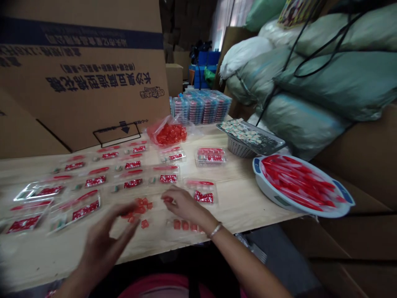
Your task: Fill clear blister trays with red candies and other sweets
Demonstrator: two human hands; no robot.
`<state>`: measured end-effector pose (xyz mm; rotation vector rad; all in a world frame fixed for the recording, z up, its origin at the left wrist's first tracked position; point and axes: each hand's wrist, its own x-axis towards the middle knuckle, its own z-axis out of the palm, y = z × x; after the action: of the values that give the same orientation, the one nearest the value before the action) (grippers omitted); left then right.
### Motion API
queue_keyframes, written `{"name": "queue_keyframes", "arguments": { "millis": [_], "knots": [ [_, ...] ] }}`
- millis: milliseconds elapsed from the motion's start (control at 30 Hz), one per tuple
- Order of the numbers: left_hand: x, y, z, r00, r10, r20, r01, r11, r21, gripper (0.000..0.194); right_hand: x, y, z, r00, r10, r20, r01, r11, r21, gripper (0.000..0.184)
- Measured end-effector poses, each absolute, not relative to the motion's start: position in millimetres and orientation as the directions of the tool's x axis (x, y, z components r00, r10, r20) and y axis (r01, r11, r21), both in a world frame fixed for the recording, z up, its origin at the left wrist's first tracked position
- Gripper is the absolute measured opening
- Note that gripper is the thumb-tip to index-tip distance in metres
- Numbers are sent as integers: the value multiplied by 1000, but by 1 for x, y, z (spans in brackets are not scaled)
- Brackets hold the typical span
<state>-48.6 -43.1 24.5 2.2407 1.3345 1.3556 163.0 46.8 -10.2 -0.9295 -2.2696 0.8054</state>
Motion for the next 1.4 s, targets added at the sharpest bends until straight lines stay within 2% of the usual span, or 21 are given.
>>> {"name": "queue_keyframes", "arguments": {
  "millis": [67,167,333,467,533,600,667,733,800,900,1000,1067,1233,1400],
  "knots": [
    [-38,-40,-3,349,735,581,611,-649,453,25,177,34,-12,-472,849,238,361,432,-827,11],
    [-24,-39,-39,520,670,530,611,-725,318,20,181,8,-28,-468,862,194,343,379,-860,12],
    [-20,-39,-52,542,685,486,580,-724,374,22,163,-16,-50,-518,816,257,531,542,-651,12],
    [-39,-34,-50,448,677,583,726,-657,205,22,158,-13,-47,-533,789,306,617,610,-498,14],
    [-49,-31,-51,439,694,570,781,-609,140,26,164,-10,-40,-566,753,336,591,655,-471,15],
    [-57,-29,-52,469,706,531,791,-603,104,30,180,-8,-33,-530,745,406,529,664,-529,12],
    [-61,-30,-53,473,713,517,806,-587,72,28,204,-10,-28,-360,801,478,496,598,-629,12],
    [-60,-34,-54,451,707,545,825,-563,49,23,230,-17,-29,-170,854,492,532,500,-684,14],
    [-54,-37,-55,477,680,558,803,-595,38,22,250,-30,-36,-169,865,472,598,471,-649,15],
    [-34,-39,-56,601,624,500,705,-708,36,33,263,-53,-53,-365,846,389,653,531,-541,20],
    [-16,-37,-59,685,589,429,619,-781,85,38,263,-67,-69,-451,833,320,695,553,-460,50],
    [-12,-36,-62,686,599,413,600,-787,146,39,264,-69,-76,-481,819,313,712,574,-404,59],
    [-21,-36,-69,666,654,357,585,-756,294,57,270,-64,-77,-518,735,438,689,662,-296,41],
    [-18,-28,-65,686,597,415,570,-796,203,46,277,-53,-62,-500,650,571,657,715,-238,31]
  ]
}}
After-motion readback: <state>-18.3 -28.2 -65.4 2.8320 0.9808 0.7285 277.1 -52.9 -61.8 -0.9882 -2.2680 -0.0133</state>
